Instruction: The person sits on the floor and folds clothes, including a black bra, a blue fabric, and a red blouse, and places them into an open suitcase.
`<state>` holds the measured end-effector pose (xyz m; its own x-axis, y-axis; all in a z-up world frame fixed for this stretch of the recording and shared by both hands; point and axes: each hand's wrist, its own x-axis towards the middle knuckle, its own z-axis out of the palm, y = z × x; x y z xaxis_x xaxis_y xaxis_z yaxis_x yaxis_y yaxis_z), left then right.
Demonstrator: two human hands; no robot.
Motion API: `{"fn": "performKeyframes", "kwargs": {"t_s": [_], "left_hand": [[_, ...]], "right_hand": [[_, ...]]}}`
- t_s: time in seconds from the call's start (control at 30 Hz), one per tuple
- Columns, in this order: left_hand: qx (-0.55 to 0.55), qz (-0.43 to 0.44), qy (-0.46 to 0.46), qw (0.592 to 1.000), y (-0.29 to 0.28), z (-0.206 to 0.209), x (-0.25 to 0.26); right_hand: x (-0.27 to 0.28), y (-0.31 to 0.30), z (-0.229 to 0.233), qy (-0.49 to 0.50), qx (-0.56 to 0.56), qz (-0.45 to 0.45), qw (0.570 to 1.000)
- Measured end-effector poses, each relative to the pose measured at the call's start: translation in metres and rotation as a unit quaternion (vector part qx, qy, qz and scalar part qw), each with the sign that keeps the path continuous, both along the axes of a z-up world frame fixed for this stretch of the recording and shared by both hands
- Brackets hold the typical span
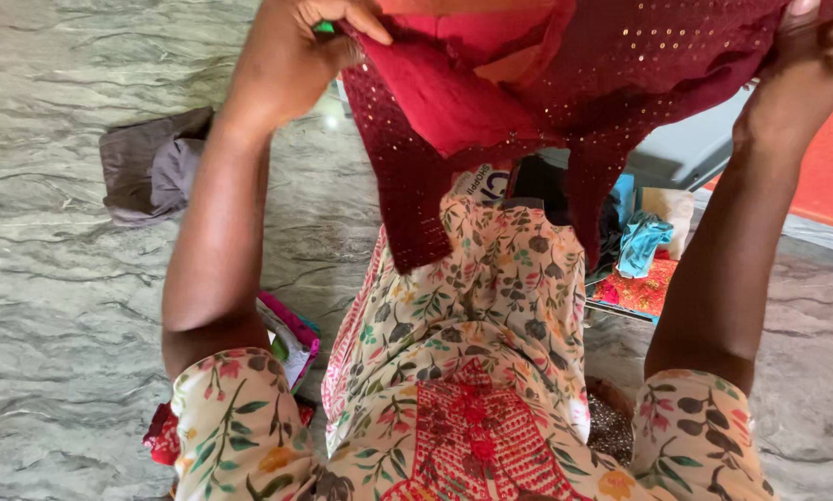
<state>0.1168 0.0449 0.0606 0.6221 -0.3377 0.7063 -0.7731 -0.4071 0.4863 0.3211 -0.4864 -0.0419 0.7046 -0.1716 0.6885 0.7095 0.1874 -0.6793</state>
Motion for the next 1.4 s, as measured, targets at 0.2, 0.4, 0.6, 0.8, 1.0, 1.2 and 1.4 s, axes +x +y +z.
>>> {"fn": "performKeyframes", "kwargs": {"t_s": [0.2,0.4,0.6,0.8,1.0,1.2,1.4], "left_hand": [[0.091,0.082,0.021,0.992,0.007,0.042,-0.039],[0.088,0.169,0.134,0.973,0.012,0.020,-0.005],[0.044,-0.023,0.223,0.974,0.031,0.019,-0.024],[0.019,0.128,0.153,0.980,0.010,0.010,-0.008],[-0.062,0.071,0.248,0.964,0.007,0.021,-0.036],[-0.032,0.129,0.157,0.979,0.019,-0.014,-0.014],[-0.114,0.073,0.163,0.977,0.024,-0.031,-0.004]], "right_hand": [[-0.024,-0.029,0.028,0.139,0.017,0.242,0.960],[-0.056,0.021,0.056,-0.080,-0.395,0.063,0.913],[-0.097,0.035,0.069,0.092,-0.266,0.119,0.952],[-0.091,0.075,0.059,0.049,-0.272,0.046,0.960],[-0.103,0.058,0.054,0.088,-0.190,0.108,0.972],[-0.078,0.055,0.020,0.052,-0.138,0.083,0.986],[-0.068,0.068,0.005,0.059,-0.111,0.074,0.989]]}}
